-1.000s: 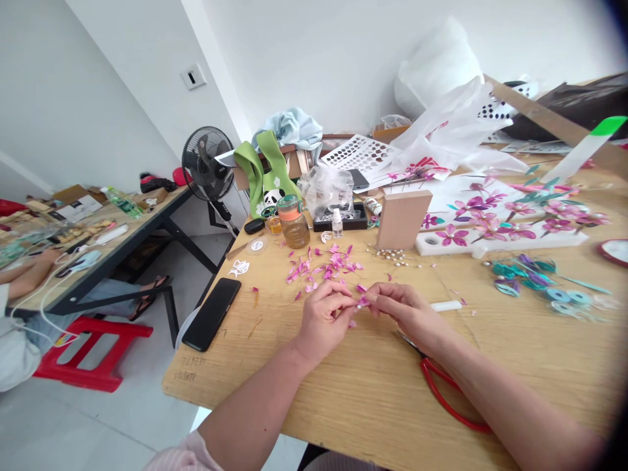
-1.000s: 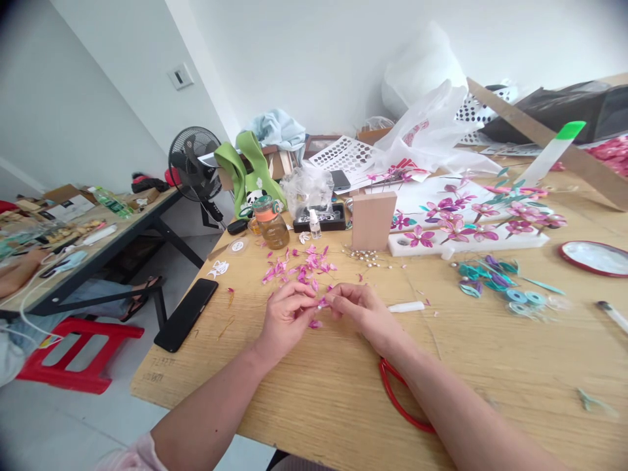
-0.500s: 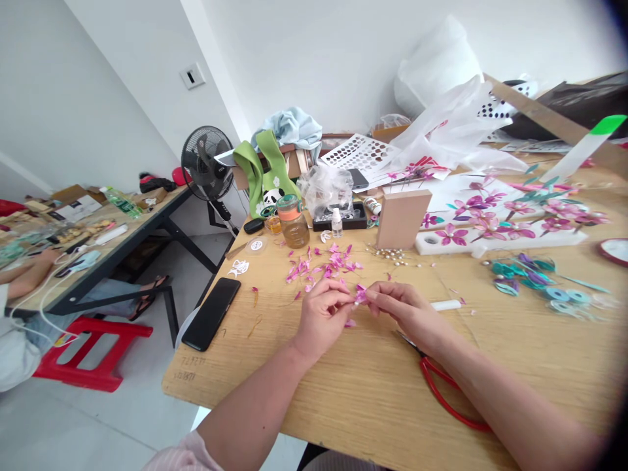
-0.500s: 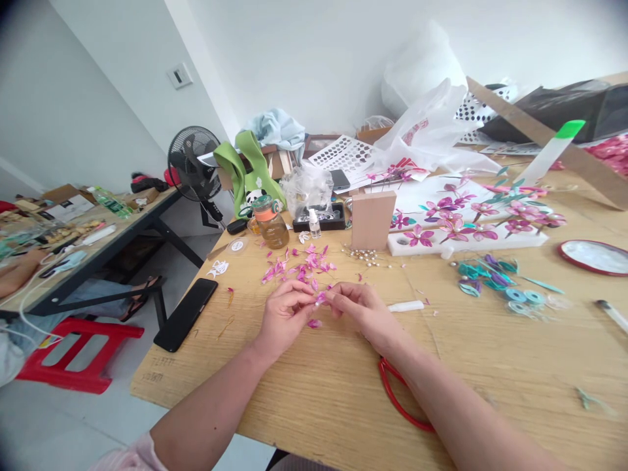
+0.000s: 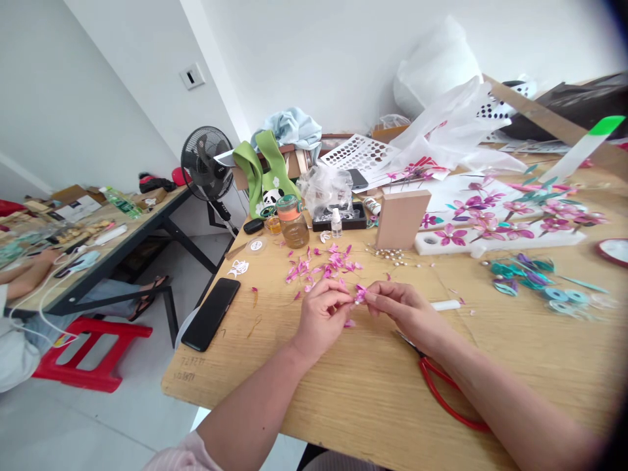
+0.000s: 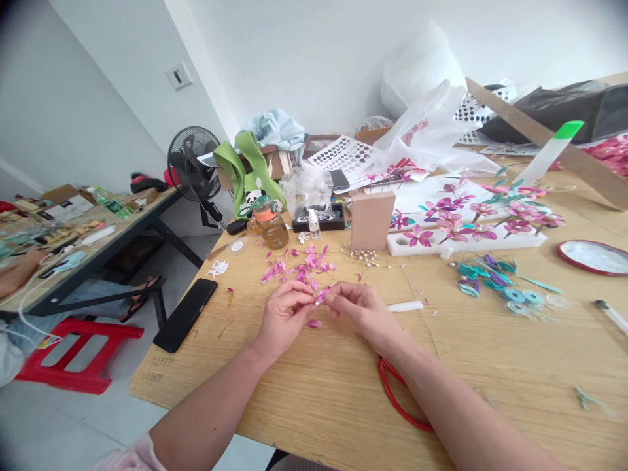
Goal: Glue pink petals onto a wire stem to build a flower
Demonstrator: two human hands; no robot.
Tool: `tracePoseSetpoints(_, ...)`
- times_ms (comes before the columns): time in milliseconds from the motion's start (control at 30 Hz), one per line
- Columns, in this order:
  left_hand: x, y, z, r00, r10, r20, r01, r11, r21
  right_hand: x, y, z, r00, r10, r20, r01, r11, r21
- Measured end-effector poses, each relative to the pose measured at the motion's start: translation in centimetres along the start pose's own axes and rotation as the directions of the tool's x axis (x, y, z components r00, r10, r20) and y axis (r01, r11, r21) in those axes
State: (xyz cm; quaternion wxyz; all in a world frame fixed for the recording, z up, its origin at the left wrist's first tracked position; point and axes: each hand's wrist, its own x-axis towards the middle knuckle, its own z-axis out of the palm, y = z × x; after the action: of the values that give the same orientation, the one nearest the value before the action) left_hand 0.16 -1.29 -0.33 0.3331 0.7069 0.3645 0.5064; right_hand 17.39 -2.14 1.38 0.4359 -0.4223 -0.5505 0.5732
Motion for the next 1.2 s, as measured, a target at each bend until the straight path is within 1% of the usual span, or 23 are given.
tracePoseSetpoints(133, 0.01, 0.05, 0.00, 1.000, 0.021, -0.012, -0.020, 1.000, 0.019, 0.10, 0.29, -0.14, 1.000, -0.007, 0.013, 0.007, 1.000, 0.013)
tracePoseSetpoints(200, 0.01, 0.07, -0.03, 0.999, 0.032, 0.002, -0.032, 0.999, 0.037, 0.17, 0.44, -0.08, 1.000, 0.003, 0.020, -0.004, 1.000, 0.031)
tracePoseSetpoints(400, -0.12, -0.05, -0.15, 0.988, 0.145, 0.045, -0.151, 0.977, 0.150, 0.12, 0.66, 0.20, 0.998, 0.051, 0.040, -0.056, 0.989, 0.134)
tracePoseSetpoints(567, -0.34, -0.14, -0.09, 0.988, 0.140, 0.071, -0.148, 0.980, 0.131, 0.04, 0.53, 0.27, 0.997, 0.069, 0.032, -0.073, 0.990, 0.123)
tracePoseSetpoints(800, -0.17, -0.03, -0.08, 0.980, 0.188, 0.070, -0.198, 0.964, 0.178, 0.07, 0.33, 0.44, 0.997, 0.067, 0.026, -0.069, 0.994, 0.086)
tracePoseSetpoints(967, -0.31, -0.08, -0.11, 0.988, 0.130, 0.078, -0.139, 0.982, 0.130, 0.08, 0.26, 0.46, 0.998, 0.054, 0.031, -0.056, 0.993, 0.100)
tracePoseSetpoints(1067, -0.32, -0.16, -0.08, 0.988, 0.133, 0.077, -0.142, 0.982, 0.122, 0.10, 0.37, 0.37, 0.998, 0.048, 0.034, -0.052, 0.992, 0.116)
tracePoseSetpoints(1200, -0.27, -0.18, -0.03, 0.986, 0.150, 0.074, -0.159, 0.979, 0.131, 0.08, 0.42, 0.32, 0.998, 0.061, 0.031, -0.064, 0.994, 0.092)
